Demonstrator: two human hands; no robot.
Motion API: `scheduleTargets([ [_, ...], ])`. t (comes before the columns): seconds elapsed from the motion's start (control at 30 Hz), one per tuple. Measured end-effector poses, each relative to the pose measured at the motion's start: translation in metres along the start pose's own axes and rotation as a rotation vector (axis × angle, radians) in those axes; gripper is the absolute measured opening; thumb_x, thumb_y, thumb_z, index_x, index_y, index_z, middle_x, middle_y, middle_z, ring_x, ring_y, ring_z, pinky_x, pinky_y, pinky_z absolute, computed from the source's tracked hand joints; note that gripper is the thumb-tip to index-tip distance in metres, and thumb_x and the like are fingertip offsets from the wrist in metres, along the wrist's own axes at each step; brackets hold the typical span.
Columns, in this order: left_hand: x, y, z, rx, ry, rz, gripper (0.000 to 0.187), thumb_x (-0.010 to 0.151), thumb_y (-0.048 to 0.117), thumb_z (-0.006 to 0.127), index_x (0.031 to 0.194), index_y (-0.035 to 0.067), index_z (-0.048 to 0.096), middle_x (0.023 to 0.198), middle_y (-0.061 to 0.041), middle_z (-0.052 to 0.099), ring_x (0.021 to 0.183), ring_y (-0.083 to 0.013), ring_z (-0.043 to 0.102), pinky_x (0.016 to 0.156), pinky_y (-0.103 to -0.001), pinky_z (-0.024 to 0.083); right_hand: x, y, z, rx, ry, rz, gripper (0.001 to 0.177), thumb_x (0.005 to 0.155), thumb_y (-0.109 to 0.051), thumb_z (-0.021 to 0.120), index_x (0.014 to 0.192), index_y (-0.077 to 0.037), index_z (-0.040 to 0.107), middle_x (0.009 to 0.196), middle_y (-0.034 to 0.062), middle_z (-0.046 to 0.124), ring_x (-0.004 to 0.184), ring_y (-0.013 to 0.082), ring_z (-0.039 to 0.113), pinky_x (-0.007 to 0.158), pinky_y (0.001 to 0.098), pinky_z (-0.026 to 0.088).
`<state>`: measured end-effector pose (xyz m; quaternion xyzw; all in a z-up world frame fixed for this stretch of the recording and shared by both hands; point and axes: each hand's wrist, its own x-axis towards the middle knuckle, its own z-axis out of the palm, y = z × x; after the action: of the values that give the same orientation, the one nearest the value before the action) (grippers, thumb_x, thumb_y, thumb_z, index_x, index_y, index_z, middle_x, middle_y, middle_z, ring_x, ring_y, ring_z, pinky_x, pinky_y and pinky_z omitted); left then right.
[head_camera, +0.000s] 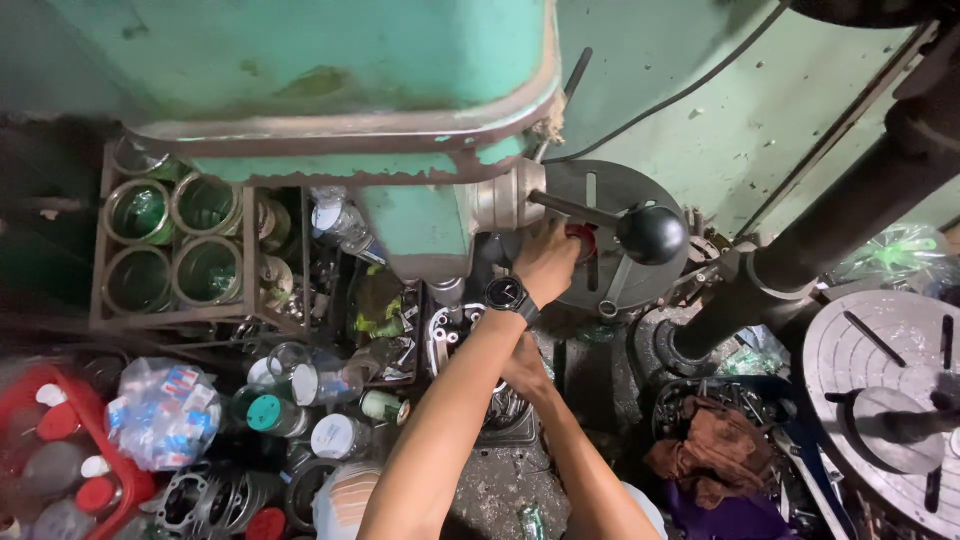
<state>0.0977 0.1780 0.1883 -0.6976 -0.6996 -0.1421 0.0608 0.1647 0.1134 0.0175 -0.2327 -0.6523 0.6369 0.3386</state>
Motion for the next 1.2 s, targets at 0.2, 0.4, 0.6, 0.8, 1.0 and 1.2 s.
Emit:
scheduleTargets([
  [0.2,0.002,-0.008,0.015,-0.05,0.019,-0.019,0.021,0.076,0.001,0.073,0.097,0.001,0.072,0.134,-0.024,0.052,0.128,-0.0427,0.047,0.107,-0.06,0.038,-0.004,-0.003,-0.002,0.056,-0.058,-0.042,0.043,0.082,-0.013,0.078,0.119,0.003,0.062,0.113,0.0075,0.07,0.104,0.0145,0.063,0.09,0.035,0.054],
  [0.4,-0.014,-0.001,0.013,-0.101,0.201,-0.015,0.053,0.068,-0.001,0.073,0.12,-0.002,0.063,0.147,-0.027,0.047,0.131,-0.0414,0.047,0.111,-0.055,0.041,0.001,0.064,-0.017,-0.142,-0.011,0.128,0.051,0.085,-0.018,0.079,0.128,-0.002,0.057,0.124,0.0094,0.065,0.108,0.0154,0.06,0.091,0.0353,0.056],
  [0.6,-0.18,0.021,-0.083,-2.077,0.214,-0.139,0.049,0.11,0.034,0.052,0.14,-0.004,0.056,0.148,-0.017,0.057,0.14,-0.0344,0.052,0.119,-0.057,0.042,0.005,0.174,-0.052,0.159,-0.188,-0.118,0.052,0.092,-0.02,0.074,0.137,-0.007,0.052,0.133,0.0069,0.056,0.123,0.0196,0.055,0.104,0.0358,0.049],
  [0.8,-0.264,-0.057,-0.056,-2.344,0.549,-0.055,0.073,0.111,0.062,0.036,0.138,-0.001,0.059,0.147,-0.02,0.058,0.141,-0.0343,0.052,0.124,-0.055,0.034,-0.005,-0.078,0.021,-0.205,0.045,0.184,0.075,0.076,-0.017,0.084,0.144,-0.01,0.053,0.13,0.005,0.066,0.117,0.0186,0.061,0.101,0.0338,0.05],
  [1.0,-0.245,-0.137,0.064,-1.691,0.529,-0.937,0.077,0.096,0.063,0.052,0.135,-0.002,0.066,0.138,-0.012,0.067,0.129,-0.026,0.059,0.115,-0.042,0.039,-0.003,-0.065,0.021,-0.09,0.097,0.242,0.077,0.07,-0.015,0.087,0.141,-0.008,0.057,0.126,0.0055,0.07,0.114,0.019,0.065,0.099,0.034,0.052],
  [1.2,-0.225,-0.125,0.102,-2.195,0.178,-0.935,0.067,0.095,0.062,0.055,0.136,0.01,0.065,0.127,-0.005,0.071,0.113,-0.0218,0.066,0.1,-0.039,0.052,-0.004,-0.081,0.025,-0.11,0.141,0.344,0.07,0.069,-0.017,0.087,0.132,-0.003,0.063,0.116,0.0088,0.074,0.102,0.0218,0.069,0.091,0.0363,0.056],
])
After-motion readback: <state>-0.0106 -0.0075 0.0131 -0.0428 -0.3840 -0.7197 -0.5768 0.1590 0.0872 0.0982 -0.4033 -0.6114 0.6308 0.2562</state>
